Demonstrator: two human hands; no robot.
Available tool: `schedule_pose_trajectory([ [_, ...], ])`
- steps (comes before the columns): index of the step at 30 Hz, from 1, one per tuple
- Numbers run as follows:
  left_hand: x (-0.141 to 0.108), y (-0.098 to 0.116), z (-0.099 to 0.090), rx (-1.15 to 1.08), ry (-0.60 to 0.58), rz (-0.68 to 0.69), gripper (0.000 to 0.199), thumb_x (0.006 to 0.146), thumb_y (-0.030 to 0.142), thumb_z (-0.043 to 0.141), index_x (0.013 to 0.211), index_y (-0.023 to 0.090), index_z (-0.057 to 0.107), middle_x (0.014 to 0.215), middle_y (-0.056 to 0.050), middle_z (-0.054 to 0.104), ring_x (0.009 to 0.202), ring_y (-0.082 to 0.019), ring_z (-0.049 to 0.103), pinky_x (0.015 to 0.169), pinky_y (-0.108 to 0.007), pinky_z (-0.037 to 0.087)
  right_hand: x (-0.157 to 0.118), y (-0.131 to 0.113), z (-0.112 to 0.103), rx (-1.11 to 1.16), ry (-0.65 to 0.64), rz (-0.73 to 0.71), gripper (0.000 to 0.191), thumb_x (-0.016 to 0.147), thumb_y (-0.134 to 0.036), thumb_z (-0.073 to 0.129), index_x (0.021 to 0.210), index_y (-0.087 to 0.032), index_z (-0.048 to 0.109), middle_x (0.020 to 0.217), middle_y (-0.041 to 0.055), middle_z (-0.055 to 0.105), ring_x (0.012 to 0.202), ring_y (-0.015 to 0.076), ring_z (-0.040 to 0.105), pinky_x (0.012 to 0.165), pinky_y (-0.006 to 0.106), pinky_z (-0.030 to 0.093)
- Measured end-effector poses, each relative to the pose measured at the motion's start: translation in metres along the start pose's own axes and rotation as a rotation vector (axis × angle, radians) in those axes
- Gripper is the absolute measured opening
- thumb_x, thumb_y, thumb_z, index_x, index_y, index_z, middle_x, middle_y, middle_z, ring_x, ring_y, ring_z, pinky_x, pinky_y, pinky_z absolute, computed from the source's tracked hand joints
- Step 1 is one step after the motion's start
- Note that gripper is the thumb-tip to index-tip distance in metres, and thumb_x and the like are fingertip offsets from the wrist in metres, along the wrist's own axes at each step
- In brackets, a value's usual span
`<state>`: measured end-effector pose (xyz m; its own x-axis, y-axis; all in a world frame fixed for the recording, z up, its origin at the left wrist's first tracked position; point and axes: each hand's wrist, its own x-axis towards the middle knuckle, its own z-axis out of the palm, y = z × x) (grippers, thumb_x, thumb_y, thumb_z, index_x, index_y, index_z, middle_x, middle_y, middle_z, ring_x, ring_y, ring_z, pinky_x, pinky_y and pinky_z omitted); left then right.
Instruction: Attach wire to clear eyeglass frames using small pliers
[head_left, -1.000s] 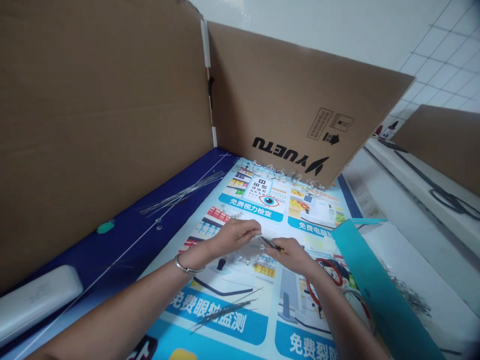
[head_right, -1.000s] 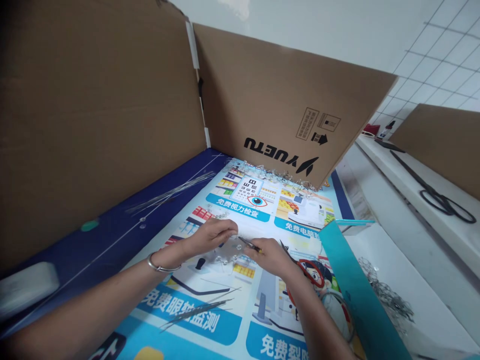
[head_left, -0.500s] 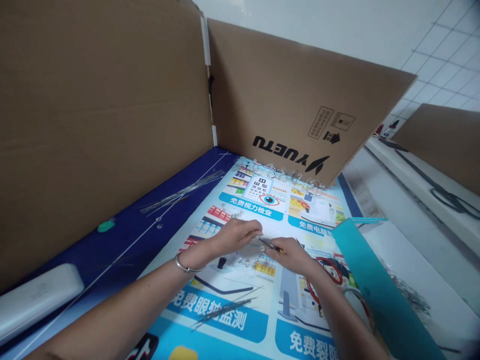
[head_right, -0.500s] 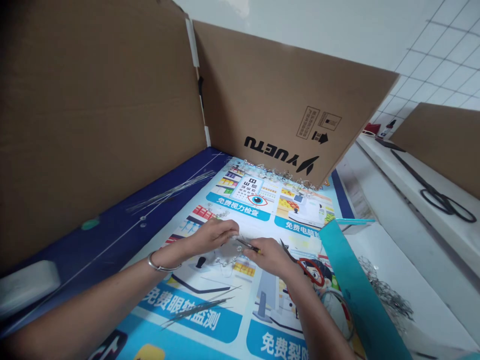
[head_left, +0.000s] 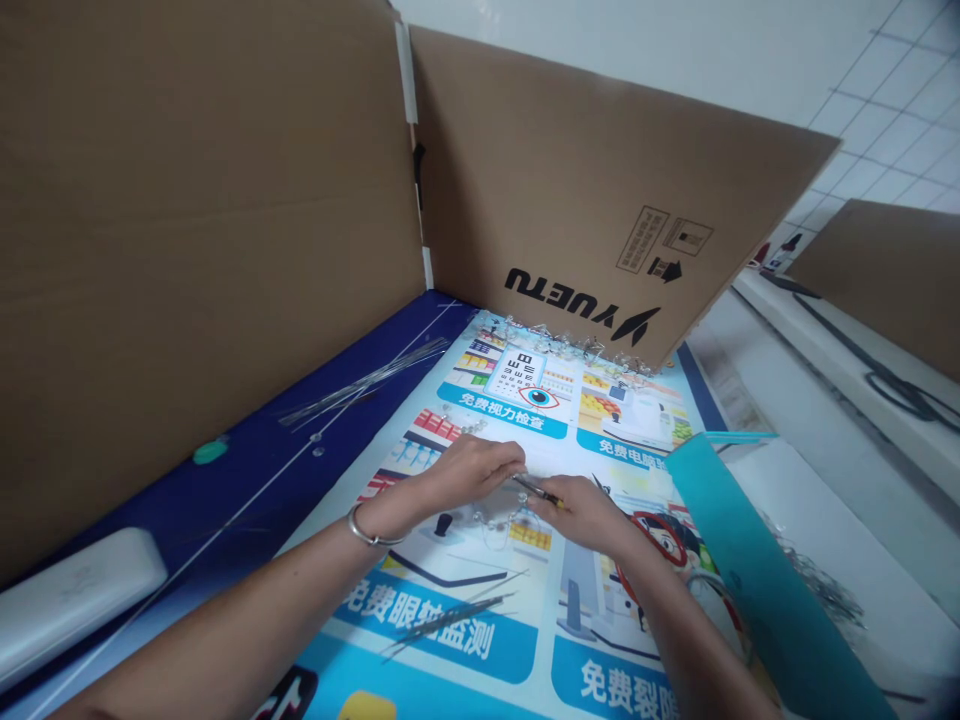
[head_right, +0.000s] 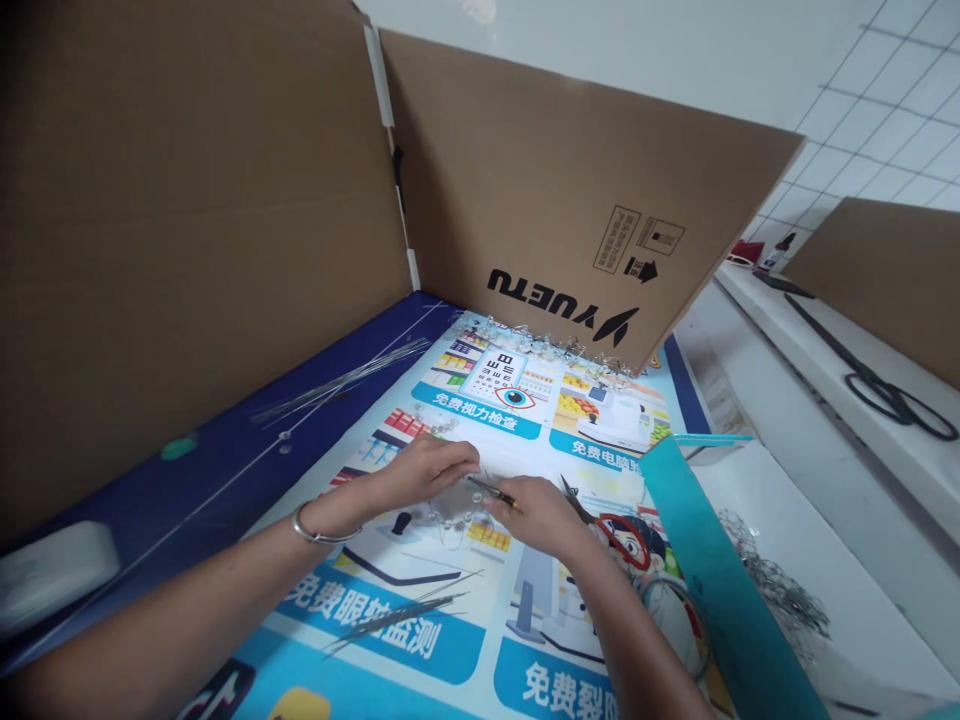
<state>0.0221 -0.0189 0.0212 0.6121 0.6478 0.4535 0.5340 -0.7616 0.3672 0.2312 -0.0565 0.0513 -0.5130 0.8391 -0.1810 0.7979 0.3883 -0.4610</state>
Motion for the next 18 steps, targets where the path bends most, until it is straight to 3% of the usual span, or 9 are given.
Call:
schedule_pose_trajectory([
  [18, 0.0001, 0.0011, 0.0023, 0.018, 0.015, -0.025, 0.020, 0.088, 0.031, 0.038, 0.087, 0.019, 0.054, 0.064, 0.002, 0.062, 0.058, -0.011, 0.057, 0.053, -0.019, 0.034, -0.0018, 0.0003, 0.0046, 0.031, -0.025, 0.060, 0.033, 0.086, -0.043, 0.035, 0.076, -0.020, 0.057, 0.067, -0.0005, 0.059, 0.060, 0.0128, 0.049, 0.052, 0.022, 0.026],
])
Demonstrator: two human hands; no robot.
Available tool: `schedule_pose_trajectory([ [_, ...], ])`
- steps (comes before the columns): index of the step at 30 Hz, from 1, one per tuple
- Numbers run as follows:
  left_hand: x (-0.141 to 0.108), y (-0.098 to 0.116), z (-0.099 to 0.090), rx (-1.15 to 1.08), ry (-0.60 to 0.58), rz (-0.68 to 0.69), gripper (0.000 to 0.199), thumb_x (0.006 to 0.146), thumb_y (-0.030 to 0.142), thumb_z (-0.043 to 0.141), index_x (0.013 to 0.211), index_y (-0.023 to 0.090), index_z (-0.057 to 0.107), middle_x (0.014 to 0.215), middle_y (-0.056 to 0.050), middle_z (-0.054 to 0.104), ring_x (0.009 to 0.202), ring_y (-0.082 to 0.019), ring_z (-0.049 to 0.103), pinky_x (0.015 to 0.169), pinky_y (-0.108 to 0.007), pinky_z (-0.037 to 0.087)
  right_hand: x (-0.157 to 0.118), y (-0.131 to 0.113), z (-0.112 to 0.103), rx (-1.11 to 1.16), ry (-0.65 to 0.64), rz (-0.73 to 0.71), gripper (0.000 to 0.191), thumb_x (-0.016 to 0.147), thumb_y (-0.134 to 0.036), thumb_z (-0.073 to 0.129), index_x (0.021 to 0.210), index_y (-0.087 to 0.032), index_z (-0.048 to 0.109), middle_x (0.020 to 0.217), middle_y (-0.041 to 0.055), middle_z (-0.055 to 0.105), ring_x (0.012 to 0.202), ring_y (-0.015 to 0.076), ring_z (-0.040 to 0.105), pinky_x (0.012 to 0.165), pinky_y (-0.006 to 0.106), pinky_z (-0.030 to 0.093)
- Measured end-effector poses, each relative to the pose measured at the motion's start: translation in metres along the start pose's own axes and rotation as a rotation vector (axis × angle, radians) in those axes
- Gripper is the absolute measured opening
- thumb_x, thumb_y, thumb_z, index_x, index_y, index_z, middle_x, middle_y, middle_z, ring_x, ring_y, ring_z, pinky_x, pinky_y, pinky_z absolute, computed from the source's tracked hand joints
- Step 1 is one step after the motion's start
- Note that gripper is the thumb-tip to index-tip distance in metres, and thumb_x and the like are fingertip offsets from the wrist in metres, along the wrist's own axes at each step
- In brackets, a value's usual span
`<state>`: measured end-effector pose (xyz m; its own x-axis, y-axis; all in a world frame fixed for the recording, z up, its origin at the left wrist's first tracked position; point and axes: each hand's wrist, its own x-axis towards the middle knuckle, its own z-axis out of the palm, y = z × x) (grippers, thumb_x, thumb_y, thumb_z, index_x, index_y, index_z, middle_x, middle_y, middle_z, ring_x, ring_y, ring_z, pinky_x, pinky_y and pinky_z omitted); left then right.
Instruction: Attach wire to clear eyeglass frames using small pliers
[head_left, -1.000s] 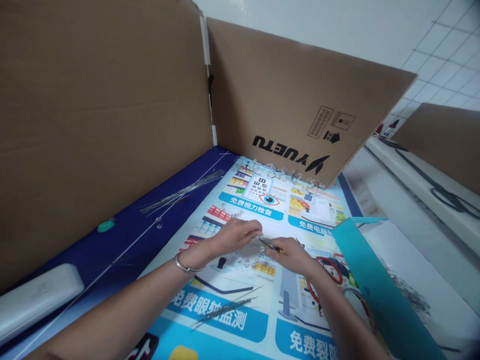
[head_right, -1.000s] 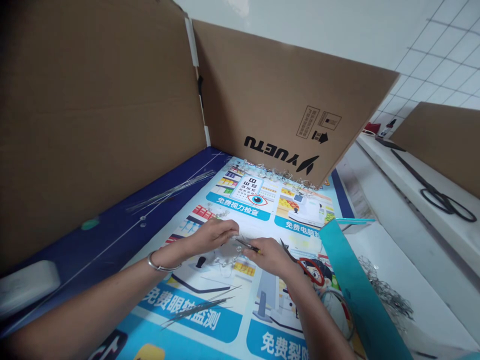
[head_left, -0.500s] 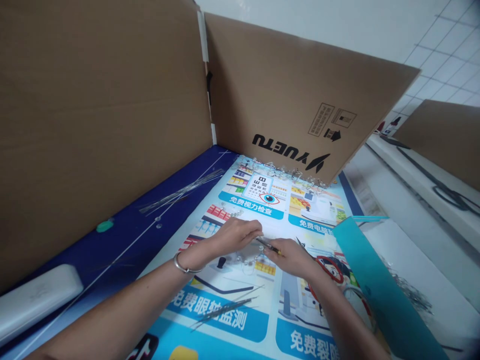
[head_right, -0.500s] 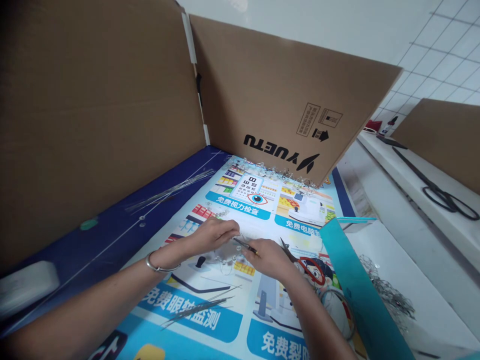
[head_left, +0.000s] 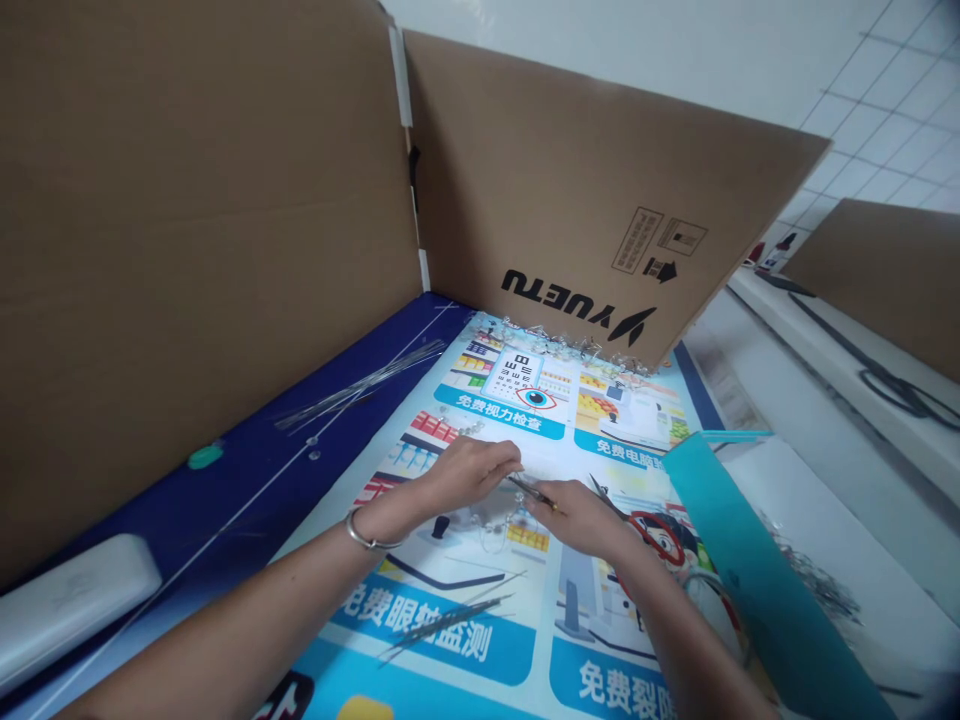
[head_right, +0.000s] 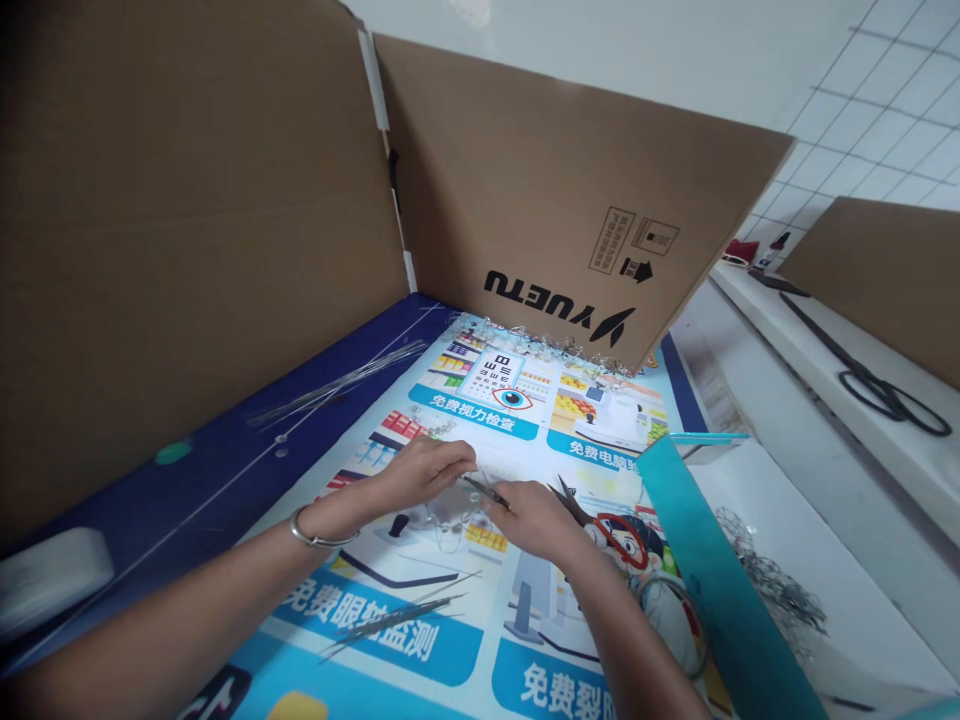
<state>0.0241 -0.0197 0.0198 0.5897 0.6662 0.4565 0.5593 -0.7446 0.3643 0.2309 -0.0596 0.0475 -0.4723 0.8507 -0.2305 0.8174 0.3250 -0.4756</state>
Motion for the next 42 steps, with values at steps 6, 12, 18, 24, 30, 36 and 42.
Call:
schedule_pose_trajectory([
  [6, 0.0000, -0.0001, 0.0006, 0.000, 0.019, 0.020, 0.019, 0.088, 0.030, 0.039, 0.086, 0.019, 0.054, 0.061, 0.002, 0.060, 0.054, -0.010, 0.055, 0.052, -0.019, 0.034, -0.0003, 0.0005, 0.0016, 0.021, -0.002, -0.005, 0.033, 0.086, -0.043, 0.035, 0.074, -0.020, 0.056, 0.067, -0.0001, 0.058, 0.059, 0.0125, 0.049, 0.051, 0.022, 0.024],
  [12, 0.0002, -0.0003, 0.0001, -0.003, 0.035, 0.029, 0.020, 0.088, 0.030, 0.039, 0.085, 0.018, 0.055, 0.061, 0.001, 0.060, 0.055, -0.010, 0.055, 0.052, -0.019, 0.034, 0.0001, -0.0001, 0.0021, 0.012, -0.005, 0.011, 0.034, 0.086, -0.043, 0.035, 0.075, -0.020, 0.057, 0.064, -0.0008, 0.056, 0.058, 0.0118, 0.046, 0.050, 0.022, 0.023],
  [18, 0.0002, -0.0006, 0.0003, -0.003, 0.031, 0.016, 0.021, 0.088, 0.031, 0.039, 0.085, 0.018, 0.055, 0.062, 0.002, 0.060, 0.055, -0.010, 0.054, 0.053, -0.019, 0.034, 0.0005, -0.0006, 0.0021, 0.005, 0.004, -0.001, 0.035, 0.086, -0.044, 0.035, 0.073, -0.019, 0.056, 0.063, -0.0007, 0.056, 0.057, 0.0114, 0.046, 0.050, 0.022, 0.022],
  [24, 0.0007, -0.0013, 0.0006, -0.039, 0.029, 0.020, 0.021, 0.088, 0.031, 0.038, 0.085, 0.018, 0.055, 0.062, 0.002, 0.059, 0.056, -0.009, 0.054, 0.054, -0.019, 0.034, 0.0011, 0.0003, 0.0031, -0.038, 0.017, 0.022, 0.036, 0.086, -0.045, 0.034, 0.076, -0.019, 0.058, 0.067, 0.0002, 0.058, 0.059, 0.0123, 0.048, 0.051, 0.022, 0.023],
  [30, 0.0008, -0.0014, -0.0003, -0.062, -0.003, 0.013, 0.021, 0.089, 0.031, 0.037, 0.086, 0.018, 0.054, 0.066, 0.001, 0.060, 0.058, -0.010, 0.054, 0.055, -0.019, 0.034, 0.0012, 0.0015, 0.0034, -0.097, 0.030, 0.020, 0.037, 0.087, -0.046, 0.033, 0.077, -0.019, 0.057, 0.068, 0.0013, 0.060, 0.059, 0.0128, 0.050, 0.051, 0.023, 0.022],
  [36, 0.0014, -0.0008, -0.0017, -0.080, -0.022, 0.001, 0.022, 0.089, 0.031, 0.036, 0.087, 0.018, 0.053, 0.068, 0.001, 0.060, 0.059, -0.010, 0.054, 0.056, -0.019, 0.034, 0.0002, 0.0013, 0.0034, -0.118, 0.038, 0.019, 0.037, 0.087, -0.046, 0.032, 0.076, -0.019, 0.056, 0.069, 0.0018, 0.060, 0.059, 0.0127, 0.050, 0.051, 0.024, 0.019],
  [42, 0.0019, -0.0005, -0.0026, -0.099, -0.023, 0.000, 0.022, 0.089, 0.031, 0.036, 0.086, 0.017, 0.053, 0.066, 0.002, 0.059, 0.058, -0.010, 0.053, 0.056, -0.019, 0.034, 0.0009, 0.0030, 0.0048, -0.117, 0.041, 0.013, 0.037, 0.087, -0.047, 0.032, 0.075, -0.019, 0.054, 0.069, 0.0017, 0.060, 0.060, 0.0127, 0.051, 0.050, 0.024, 0.019],
])
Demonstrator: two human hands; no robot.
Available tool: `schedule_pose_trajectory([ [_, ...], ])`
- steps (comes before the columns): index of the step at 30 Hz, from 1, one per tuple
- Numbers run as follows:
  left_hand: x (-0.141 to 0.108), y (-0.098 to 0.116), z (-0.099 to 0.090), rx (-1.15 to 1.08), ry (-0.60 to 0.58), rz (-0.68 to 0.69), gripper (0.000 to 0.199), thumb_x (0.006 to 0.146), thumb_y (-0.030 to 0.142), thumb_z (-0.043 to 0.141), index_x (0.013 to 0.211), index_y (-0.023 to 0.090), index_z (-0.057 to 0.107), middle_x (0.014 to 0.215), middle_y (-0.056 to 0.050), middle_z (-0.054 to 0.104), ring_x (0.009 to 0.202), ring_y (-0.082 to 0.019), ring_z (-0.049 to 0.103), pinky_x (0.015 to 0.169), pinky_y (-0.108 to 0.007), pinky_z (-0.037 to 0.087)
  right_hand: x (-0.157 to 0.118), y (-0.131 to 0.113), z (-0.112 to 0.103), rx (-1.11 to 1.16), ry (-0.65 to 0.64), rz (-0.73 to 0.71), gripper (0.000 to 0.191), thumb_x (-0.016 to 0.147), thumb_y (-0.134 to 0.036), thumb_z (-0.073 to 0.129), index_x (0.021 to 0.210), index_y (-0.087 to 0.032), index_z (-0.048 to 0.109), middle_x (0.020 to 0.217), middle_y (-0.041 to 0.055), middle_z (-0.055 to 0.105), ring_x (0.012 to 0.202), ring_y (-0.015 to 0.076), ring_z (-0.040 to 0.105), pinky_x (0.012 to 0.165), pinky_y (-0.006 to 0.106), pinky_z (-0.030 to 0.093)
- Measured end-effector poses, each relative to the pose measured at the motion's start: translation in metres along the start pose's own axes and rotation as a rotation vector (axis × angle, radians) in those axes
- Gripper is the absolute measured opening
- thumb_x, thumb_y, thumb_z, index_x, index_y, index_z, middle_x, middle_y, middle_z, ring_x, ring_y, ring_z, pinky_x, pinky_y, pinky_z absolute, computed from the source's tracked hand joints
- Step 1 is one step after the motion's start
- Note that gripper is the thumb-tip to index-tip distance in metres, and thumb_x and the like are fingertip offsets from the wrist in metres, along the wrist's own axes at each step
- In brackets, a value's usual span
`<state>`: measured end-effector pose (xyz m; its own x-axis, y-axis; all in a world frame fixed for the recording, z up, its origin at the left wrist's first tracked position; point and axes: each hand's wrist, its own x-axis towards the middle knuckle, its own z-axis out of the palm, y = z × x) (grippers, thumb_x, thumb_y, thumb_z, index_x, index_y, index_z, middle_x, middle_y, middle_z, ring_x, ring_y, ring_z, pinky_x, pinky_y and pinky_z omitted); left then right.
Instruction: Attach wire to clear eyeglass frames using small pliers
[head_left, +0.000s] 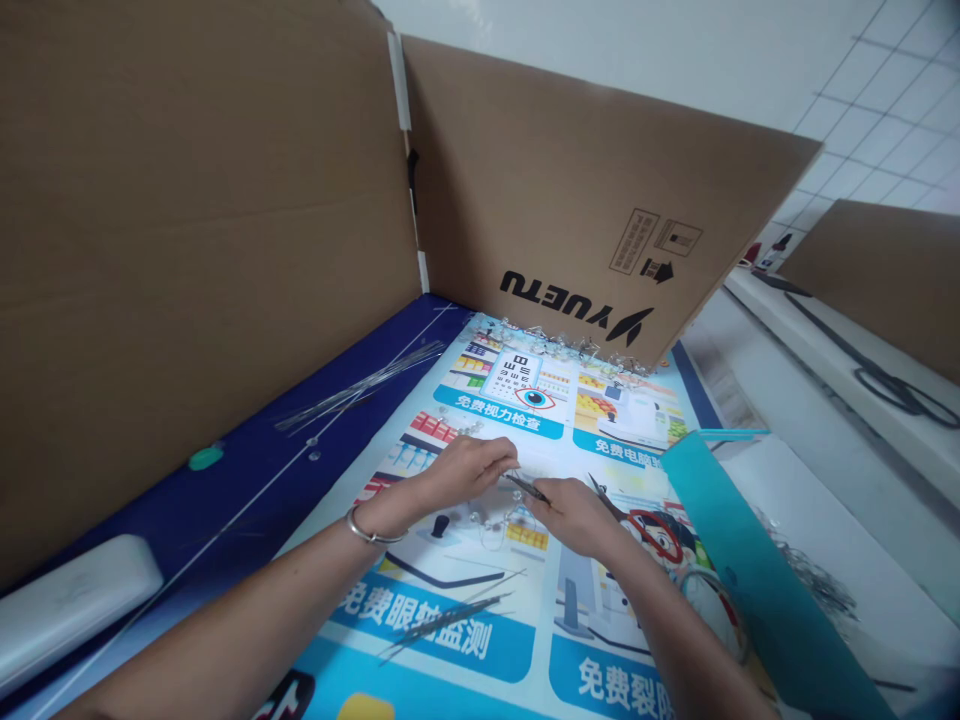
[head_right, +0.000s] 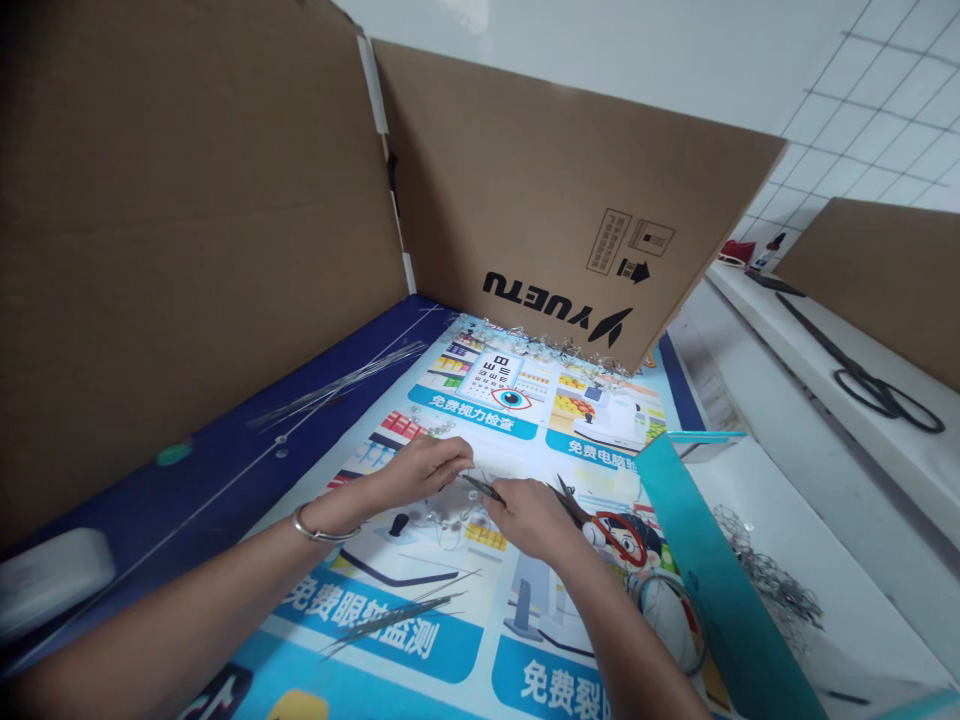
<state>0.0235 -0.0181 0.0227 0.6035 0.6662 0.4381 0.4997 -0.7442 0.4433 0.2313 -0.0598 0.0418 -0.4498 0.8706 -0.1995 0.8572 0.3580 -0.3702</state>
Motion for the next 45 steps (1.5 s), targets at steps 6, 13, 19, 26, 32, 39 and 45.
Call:
schedule_pose_trajectory([
  [6, 0.000, 0.000, 0.000, -0.044, -0.016, -0.027, 0.023, 0.089, 0.031, 0.035, 0.085, 0.017, 0.053, 0.063, 0.002, 0.057, 0.054, -0.008, 0.050, 0.055, -0.019, 0.034, -0.001, 0.001, 0.002, -0.010, 0.006, -0.010, 0.036, 0.087, -0.045, 0.032, 0.075, -0.019, 0.053, 0.070, 0.0015, 0.060, 0.060, 0.0122, 0.051, 0.050, 0.023, 0.019],
  [13, 0.000, -0.003, -0.001, -0.095, -0.002, -0.090, 0.021, 0.089, 0.031, 0.035, 0.085, 0.018, 0.050, 0.066, 0.002, 0.056, 0.058, -0.009, 0.051, 0.057, -0.020, 0.035, 0.007, 0.004, 0.011, 0.039, 0.169, -0.028, 0.028, 0.087, -0.038, 0.036, 0.074, -0.019, 0.051, 0.071, 0.0006, 0.057, 0.063, 0.0117, 0.050, 0.053, 0.022, 0.024],
  [19, -0.002, 0.001, -0.002, -0.167, 0.128, -0.091, 0.020, 0.089, 0.025, 0.032, 0.080, 0.017, 0.046, 0.068, 0.000, 0.054, 0.061, -0.011, 0.050, 0.060, -0.022, 0.037, 0.015, 0.011, 0.023, 0.236, 0.406, 0.038, 0.024, 0.085, -0.036, 0.040, 0.070, -0.018, 0.048, 0.066, -0.0007, 0.052, 0.062, 0.0118, 0.047, 0.055, 0.021, 0.029],
  [26, -0.009, 0.003, 0.010, -0.164, 0.329, 0.030, 0.017, 0.087, 0.020, 0.032, 0.078, 0.016, 0.045, 0.072, -0.004, 0.054, 0.068, -0.013, 0.049, 0.064, -0.027, 0.039, 0.002, 0.003, 0.023, 0.646, 0.601, -0.120, 0.023, 0.087, -0.034, 0.035, 0.091, -0.019, 0.052, 0.069, -0.0009, 0.047, 0.061, 0.0111, 0.044, 0.059, 0.023, 0.036],
  [32, -0.013, 0.003, 0.020, -0.234, 0.360, 0.090, 0.015, 0.087, 0.019, 0.032, 0.078, 0.017, 0.044, 0.072, -0.005, 0.054, 0.068, -0.013, 0.049, 0.063, -0.028, 0.040, -0.003, -0.010, 0.020, 0.544, 0.593, -0.341, 0.022, 0.076, -0.029, 0.056, 0.096, -0.020, 0.057, 0.070, -0.0003, 0.047, 0.063, 0.0119, 0.044, 0.060, 0.025, 0.037],
  [39, -0.009, 0.008, 0.018, -0.327, 0.438, 0.249, 0.009, 0.088, 0.017, 0.033, 0.088, 0.018, 0.041, 0.076, -0.005, 0.055, 0.071, -0.014, 0.052, 0.065, -0.031, 0.043, -0.003, -0.020, 0.013, 0.532, 0.567, -0.331, 0.007, 0.076, -0.020, 0.053, 0.081, -0.019, 0.057, 0.067, -0.0010, 0.048, 0.059, 0.0098, 0.043, 0.056, 0.023, 0.035],
  [45, -0.004, 0.015, 0.012, -0.264, 0.455, 0.327, 0.009, 0.088, 0.018, 0.033, 0.091, 0.020, 0.042, 0.088, -0.007, 0.059, 0.083, -0.016, 0.055, 0.073, -0.036, 0.044, -0.006, -0.024, 0.004, 0.493, 0.577, -0.290, 0.002, 0.073, -0.016, 0.053, 0.073, -0.018, 0.053, 0.066, -0.0011, 0.046, 0.060, 0.0102, 0.044, 0.058, 0.024, 0.037],
])
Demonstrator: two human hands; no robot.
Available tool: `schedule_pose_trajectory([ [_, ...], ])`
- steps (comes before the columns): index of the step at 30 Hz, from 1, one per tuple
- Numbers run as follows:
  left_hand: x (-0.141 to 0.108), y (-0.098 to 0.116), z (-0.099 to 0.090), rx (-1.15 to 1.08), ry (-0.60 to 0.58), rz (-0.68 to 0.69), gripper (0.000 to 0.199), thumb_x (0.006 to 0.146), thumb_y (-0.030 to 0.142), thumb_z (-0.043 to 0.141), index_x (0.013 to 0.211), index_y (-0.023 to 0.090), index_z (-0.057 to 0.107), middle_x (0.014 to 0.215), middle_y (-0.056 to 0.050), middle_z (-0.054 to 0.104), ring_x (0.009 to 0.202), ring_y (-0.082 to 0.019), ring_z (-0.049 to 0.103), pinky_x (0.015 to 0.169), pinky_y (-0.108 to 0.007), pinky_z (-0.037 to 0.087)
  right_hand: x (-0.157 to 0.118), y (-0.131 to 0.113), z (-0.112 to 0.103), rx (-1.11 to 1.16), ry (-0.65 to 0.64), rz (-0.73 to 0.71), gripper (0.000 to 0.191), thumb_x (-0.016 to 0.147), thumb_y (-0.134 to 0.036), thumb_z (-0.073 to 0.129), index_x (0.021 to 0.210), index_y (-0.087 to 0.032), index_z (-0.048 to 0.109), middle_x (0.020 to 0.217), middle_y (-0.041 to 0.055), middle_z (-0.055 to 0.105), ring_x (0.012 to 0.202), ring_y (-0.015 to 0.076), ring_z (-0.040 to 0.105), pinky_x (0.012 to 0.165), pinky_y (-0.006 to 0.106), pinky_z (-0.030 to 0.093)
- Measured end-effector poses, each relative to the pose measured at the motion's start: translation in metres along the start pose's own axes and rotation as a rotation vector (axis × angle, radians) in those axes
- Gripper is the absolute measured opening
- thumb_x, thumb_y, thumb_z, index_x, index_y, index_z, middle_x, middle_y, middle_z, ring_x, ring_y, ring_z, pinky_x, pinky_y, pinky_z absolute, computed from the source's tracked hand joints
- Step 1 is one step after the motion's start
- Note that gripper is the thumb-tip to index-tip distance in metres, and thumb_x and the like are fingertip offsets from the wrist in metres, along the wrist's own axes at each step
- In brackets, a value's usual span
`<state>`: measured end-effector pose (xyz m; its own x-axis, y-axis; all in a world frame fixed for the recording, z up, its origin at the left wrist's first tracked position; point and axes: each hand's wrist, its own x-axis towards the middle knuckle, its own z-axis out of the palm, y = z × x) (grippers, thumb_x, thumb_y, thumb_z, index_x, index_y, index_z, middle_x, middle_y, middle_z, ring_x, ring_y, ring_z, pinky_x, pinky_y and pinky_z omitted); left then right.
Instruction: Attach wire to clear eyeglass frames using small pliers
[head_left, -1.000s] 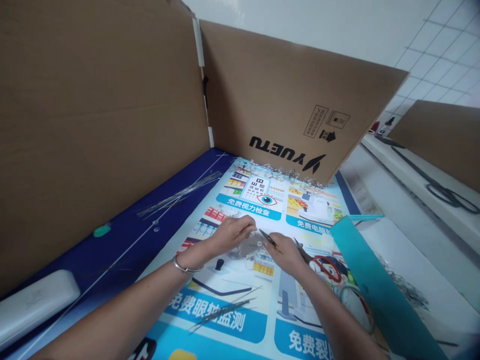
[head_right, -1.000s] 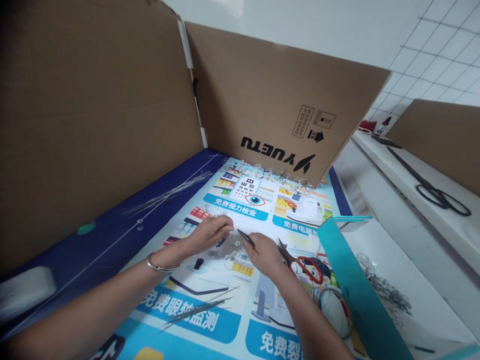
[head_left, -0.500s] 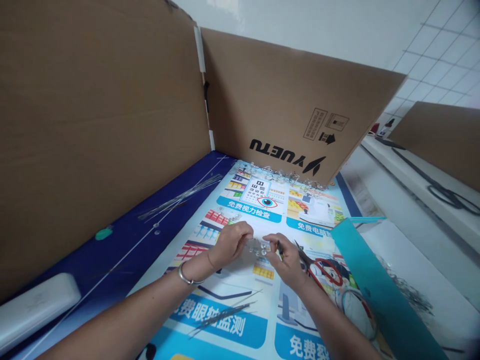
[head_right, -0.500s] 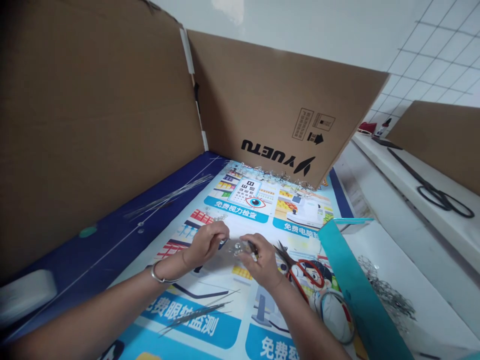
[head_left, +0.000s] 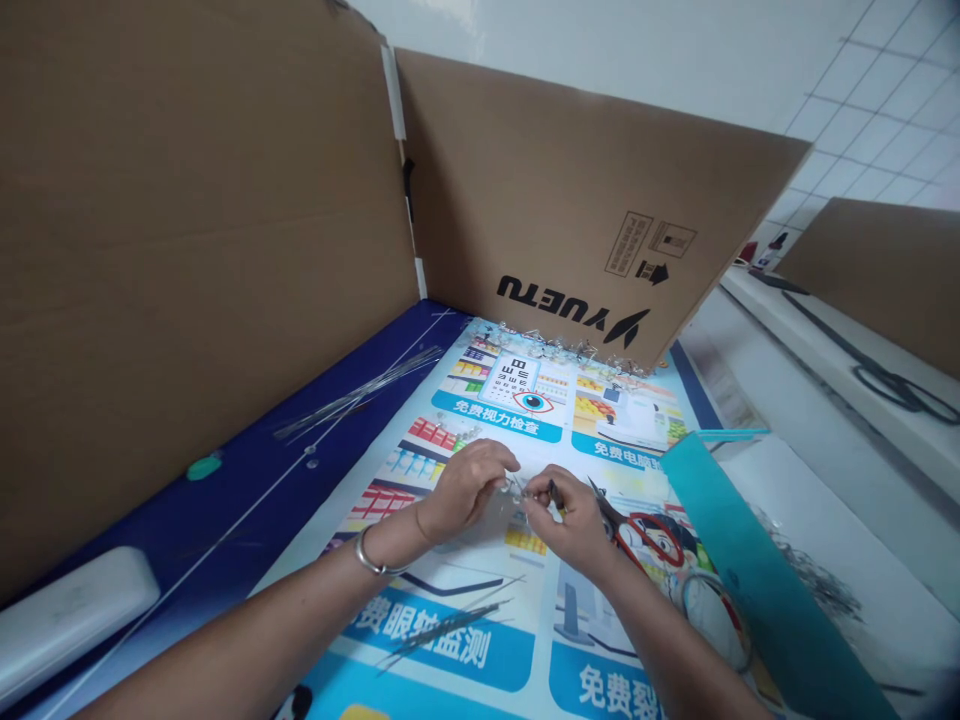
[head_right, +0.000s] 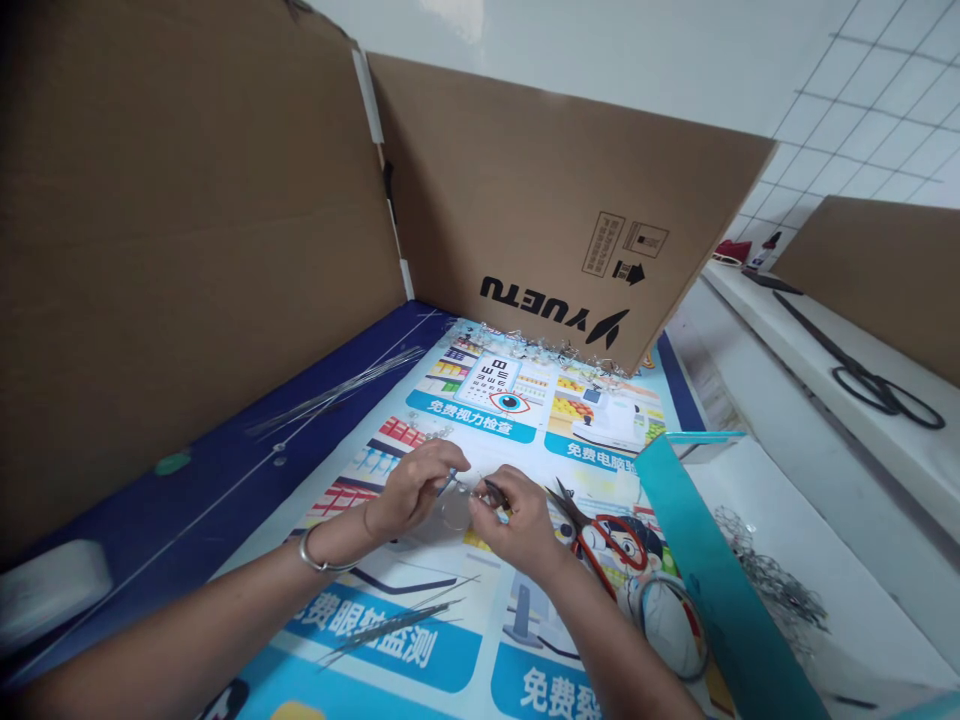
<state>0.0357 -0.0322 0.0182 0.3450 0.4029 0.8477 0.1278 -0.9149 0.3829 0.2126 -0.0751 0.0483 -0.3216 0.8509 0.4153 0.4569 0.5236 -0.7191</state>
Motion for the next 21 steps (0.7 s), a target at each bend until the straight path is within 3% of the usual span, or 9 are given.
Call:
schedule_pose_trajectory([
  [8, -0.003, -0.005, 0.002, 0.162, 0.004, -0.007, 0.016, 0.082, 0.012, 0.046, 0.095, 0.020, 0.047, 0.099, -0.006, 0.060, 0.097, -0.018, 0.054, 0.082, -0.039, 0.043, 0.002, 0.008, -0.005, -0.125, 0.132, -0.047, 0.004, 0.072, -0.018, 0.055, 0.073, -0.019, 0.052, 0.066, -0.0007, 0.046, 0.061, 0.0114, 0.043, 0.057, 0.025, 0.036],
  [21, -0.007, -0.013, 0.003, 0.113, -0.043, -0.076, 0.012, 0.082, 0.012, 0.044, 0.091, 0.019, 0.047, 0.098, -0.008, 0.060, 0.094, -0.018, 0.054, 0.083, -0.041, 0.043, 0.001, 0.007, -0.004, -0.121, 0.142, 0.005, 0.005, 0.072, -0.022, 0.056, 0.071, -0.019, 0.052, 0.065, -0.0004, 0.046, 0.061, 0.0118, 0.043, 0.058, 0.025, 0.037],
])
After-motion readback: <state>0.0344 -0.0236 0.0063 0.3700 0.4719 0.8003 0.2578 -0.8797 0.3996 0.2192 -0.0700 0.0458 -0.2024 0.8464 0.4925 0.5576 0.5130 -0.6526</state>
